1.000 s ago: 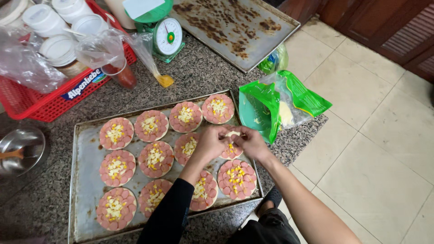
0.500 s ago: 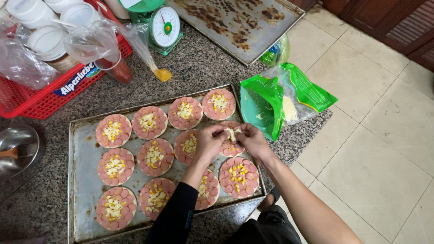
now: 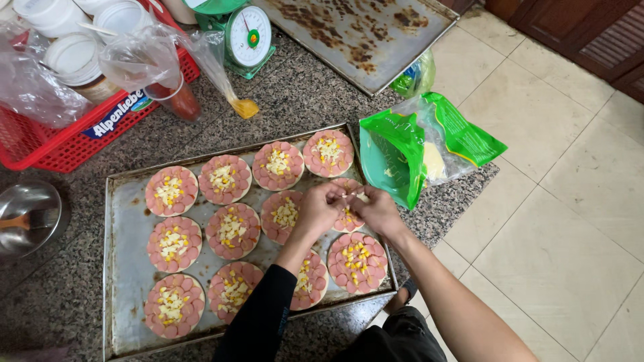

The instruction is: The person places shredded cheese onto small round pizza bases topped with sliced sausage and corn kernels arranged on a metal baking tray. The person repeatedly reaches into a green plastic bag to retrieve cheese and distributes it over each base.

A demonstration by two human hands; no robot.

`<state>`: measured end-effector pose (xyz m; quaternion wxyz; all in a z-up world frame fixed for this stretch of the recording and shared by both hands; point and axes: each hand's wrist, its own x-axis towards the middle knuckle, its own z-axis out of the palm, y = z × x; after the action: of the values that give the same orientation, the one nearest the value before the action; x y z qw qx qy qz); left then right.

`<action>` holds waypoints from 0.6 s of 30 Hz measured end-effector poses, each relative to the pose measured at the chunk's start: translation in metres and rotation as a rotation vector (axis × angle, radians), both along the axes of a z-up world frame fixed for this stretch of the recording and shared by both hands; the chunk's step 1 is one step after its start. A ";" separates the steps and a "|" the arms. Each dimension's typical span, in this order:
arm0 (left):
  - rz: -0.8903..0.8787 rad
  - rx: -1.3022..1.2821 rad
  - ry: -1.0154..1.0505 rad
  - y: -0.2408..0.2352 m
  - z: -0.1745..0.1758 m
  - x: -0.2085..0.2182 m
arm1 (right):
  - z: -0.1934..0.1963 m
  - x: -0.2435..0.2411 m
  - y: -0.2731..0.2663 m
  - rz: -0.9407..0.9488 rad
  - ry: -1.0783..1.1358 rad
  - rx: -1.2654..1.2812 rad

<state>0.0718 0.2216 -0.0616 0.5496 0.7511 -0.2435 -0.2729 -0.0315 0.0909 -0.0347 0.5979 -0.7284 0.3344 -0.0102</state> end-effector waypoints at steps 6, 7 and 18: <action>-0.013 0.026 -0.050 0.009 0.014 0.006 | 0.006 -0.006 -0.005 -0.094 0.054 0.088; -0.032 0.059 -0.097 0.011 0.018 0.005 | 0.006 -0.007 -0.006 -0.099 0.008 0.133; -0.057 0.117 -0.282 0.005 0.056 -0.005 | -0.010 -0.003 -0.008 -0.166 -0.110 0.386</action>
<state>0.0669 0.2267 -0.0054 0.4575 0.8054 -0.3232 -0.1939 -0.0345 0.0830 -0.0451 0.7407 -0.5689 0.3556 -0.0351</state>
